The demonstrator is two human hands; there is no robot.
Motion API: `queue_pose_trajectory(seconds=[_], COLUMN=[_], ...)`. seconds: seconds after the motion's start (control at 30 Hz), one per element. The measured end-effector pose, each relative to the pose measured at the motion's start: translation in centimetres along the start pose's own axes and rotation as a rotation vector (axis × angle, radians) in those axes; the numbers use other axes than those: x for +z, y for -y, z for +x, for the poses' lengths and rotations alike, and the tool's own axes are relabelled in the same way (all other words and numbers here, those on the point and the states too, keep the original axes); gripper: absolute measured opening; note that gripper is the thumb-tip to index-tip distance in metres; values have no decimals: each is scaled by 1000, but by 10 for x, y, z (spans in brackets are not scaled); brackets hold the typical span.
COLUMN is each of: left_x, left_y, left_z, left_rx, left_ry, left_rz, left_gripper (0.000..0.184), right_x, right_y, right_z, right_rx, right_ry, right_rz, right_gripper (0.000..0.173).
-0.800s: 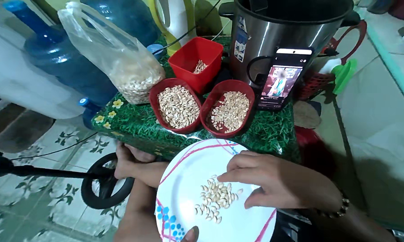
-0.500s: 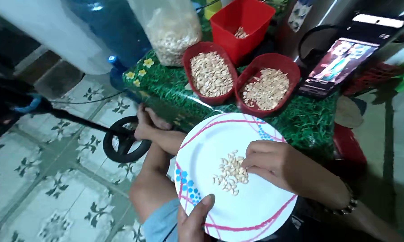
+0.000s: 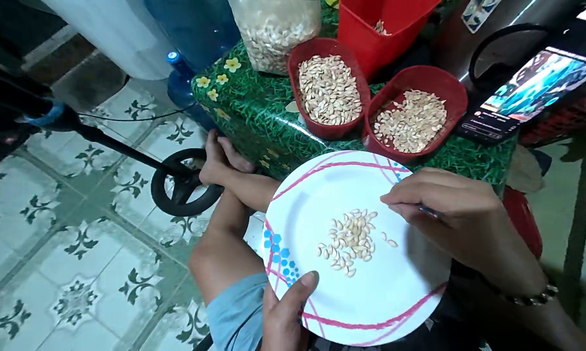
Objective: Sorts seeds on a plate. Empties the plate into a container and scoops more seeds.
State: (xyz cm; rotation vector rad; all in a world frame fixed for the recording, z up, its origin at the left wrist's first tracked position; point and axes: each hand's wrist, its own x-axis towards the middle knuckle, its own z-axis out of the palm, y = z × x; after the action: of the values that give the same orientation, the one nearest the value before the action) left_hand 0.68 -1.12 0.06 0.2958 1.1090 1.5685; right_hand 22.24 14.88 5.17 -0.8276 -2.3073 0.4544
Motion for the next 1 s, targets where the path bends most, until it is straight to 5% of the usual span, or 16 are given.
queue_pose_trajectory(seconds=[0.53, 1.0], left_x=[2, 0], left_y=[-2, -3], left_z=[1, 2], left_rx=[13, 16], left_ry=[51, 44], left_rz=[6, 10], left_gripper=[32, 32], right_x=[21, 7], right_y=[12, 1], right_z=[-4, -1], right_rx=[-53, -28], right_ry=[402, 103], right_rz=[-26, 44], right_gripper=[29, 20])
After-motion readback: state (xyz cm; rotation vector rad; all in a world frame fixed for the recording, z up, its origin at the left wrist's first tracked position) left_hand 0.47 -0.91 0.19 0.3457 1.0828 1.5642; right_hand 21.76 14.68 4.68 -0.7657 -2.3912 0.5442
